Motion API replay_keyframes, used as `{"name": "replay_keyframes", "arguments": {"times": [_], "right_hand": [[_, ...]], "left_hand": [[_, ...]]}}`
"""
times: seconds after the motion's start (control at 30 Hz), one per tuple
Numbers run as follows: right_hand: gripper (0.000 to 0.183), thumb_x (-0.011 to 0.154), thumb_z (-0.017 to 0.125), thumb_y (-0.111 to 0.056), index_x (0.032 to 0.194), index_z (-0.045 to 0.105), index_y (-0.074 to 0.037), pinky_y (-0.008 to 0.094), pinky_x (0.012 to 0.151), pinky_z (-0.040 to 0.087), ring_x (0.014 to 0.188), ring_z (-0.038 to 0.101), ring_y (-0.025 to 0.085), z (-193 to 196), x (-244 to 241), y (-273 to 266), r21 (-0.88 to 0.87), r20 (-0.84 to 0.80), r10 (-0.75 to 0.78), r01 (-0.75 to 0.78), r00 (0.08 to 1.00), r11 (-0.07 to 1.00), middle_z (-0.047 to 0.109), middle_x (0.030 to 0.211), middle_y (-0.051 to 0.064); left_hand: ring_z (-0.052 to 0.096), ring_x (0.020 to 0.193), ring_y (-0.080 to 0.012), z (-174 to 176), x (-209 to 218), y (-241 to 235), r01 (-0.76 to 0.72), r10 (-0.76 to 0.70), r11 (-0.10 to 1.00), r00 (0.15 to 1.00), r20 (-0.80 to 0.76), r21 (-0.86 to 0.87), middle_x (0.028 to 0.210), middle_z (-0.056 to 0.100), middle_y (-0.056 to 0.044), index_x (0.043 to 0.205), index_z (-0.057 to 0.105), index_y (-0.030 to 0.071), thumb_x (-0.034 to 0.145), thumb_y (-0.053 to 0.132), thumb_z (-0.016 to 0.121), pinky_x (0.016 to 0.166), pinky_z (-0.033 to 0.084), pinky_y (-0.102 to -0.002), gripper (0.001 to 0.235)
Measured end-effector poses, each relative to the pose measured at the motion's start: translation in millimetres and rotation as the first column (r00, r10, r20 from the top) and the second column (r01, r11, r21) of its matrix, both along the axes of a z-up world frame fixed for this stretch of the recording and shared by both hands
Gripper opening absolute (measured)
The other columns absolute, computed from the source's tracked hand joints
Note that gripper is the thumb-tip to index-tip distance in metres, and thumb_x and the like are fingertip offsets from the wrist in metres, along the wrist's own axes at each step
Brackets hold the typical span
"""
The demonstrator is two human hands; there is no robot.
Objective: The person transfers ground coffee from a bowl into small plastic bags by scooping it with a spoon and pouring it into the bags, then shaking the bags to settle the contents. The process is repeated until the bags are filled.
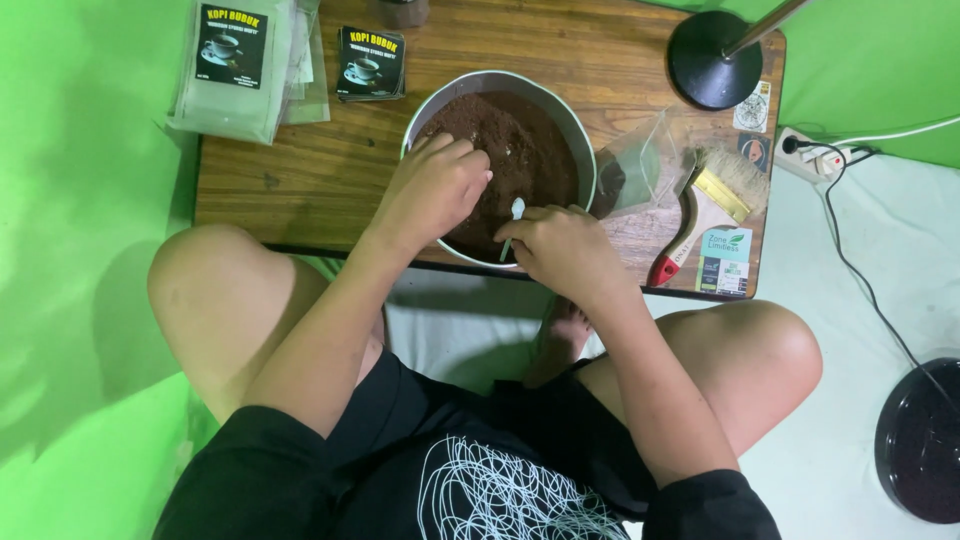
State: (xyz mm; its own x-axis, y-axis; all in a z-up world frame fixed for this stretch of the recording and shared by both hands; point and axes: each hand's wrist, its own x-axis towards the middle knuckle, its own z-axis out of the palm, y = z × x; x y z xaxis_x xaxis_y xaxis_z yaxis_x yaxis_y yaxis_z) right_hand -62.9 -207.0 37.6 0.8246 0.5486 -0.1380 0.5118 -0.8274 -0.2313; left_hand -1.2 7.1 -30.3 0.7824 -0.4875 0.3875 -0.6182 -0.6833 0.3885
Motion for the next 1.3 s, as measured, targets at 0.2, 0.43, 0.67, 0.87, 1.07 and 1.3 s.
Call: {"name": "replay_keyframes", "arguments": {"times": [0.2,0.43,0.67,0.87,1.07,1.3], "right_hand": [[0.019,0.087,0.065,-0.021,0.096,0.081,-0.024,0.044,0.075,0.056,0.081,0.073,0.030,-15.6,9.7,2.2,-0.027,-0.033,-0.004,0.003,0.999,1.000,0.075,0.082,0.003],[0.014,0.081,0.065,-0.021,0.082,0.079,-0.018,0.045,0.066,0.057,0.071,0.071,0.033,-18.6,17.0,2.2,0.044,-0.077,-0.034,0.038,0.996,0.998,0.072,0.073,0.005],[0.015,0.073,0.074,-0.030,0.077,0.077,-0.015,0.042,0.068,0.059,0.070,0.070,0.031,-3.9,16.9,0.8,0.146,-0.040,-0.024,0.030,0.999,0.989,0.069,0.069,0.005],[0.016,0.072,0.080,-0.032,0.077,0.077,-0.017,0.041,0.070,0.057,0.072,0.070,0.027,-12.0,21.4,-2.3,0.118,0.054,-0.009,0.003,0.999,0.993,0.067,0.068,0.002],[0.005,0.083,0.075,-0.023,0.088,0.076,-0.021,0.036,0.071,0.051,0.081,0.067,0.020,-1.7,26.9,5.1,-0.005,0.372,0.010,-0.008,0.928,1.000,0.066,0.080,-0.002],[0.012,0.085,0.081,-0.021,0.096,0.078,-0.023,0.037,0.073,0.053,0.083,0.068,0.022,-22.5,42.8,9.5,0.297,0.341,-0.167,0.062,0.925,0.953,0.065,0.084,-0.002]], "left_hand": [[0.062,0.080,-0.0343,5.4,0.7,2.8,-0.010,0.008,0.999,0.999,-0.038,-0.038,0.075,0.056,-0.008,0.088,0.065,0.013,0.103,0.027,0.056,0.072,0.051,-0.047,0.023],[0.063,0.081,-0.0325,1.0,3.9,3.0,-0.029,0.029,0.999,0.999,-0.029,-0.030,0.076,0.057,-0.007,0.089,0.066,0.014,0.103,0.028,0.057,0.073,0.052,-0.046,0.022],[0.062,0.080,-0.0322,-1.4,8.3,8.1,-0.034,0.034,0.998,0.999,0.007,-0.051,0.075,0.057,-0.008,0.090,0.068,0.014,0.104,0.028,0.057,0.073,0.049,-0.045,0.023],[0.061,0.081,-0.0296,-0.9,12.0,10.0,-0.055,0.056,0.997,0.998,0.037,-0.049,0.075,0.056,-0.006,0.092,0.070,0.015,0.105,0.027,0.056,0.073,0.048,-0.043,0.022],[0.059,0.081,-0.0286,-2.2,11.7,0.5,-0.087,0.086,0.996,0.994,0.059,0.014,0.074,0.057,-0.005,0.081,0.064,0.015,0.101,0.028,0.057,0.074,0.043,-0.042,0.025],[0.059,0.082,-0.0279,-4.3,21.4,2.4,-0.109,0.105,0.994,0.989,0.109,0.027,0.076,0.055,-0.004,0.081,0.060,0.017,0.100,0.028,0.058,0.073,0.043,-0.042,0.022]]}}
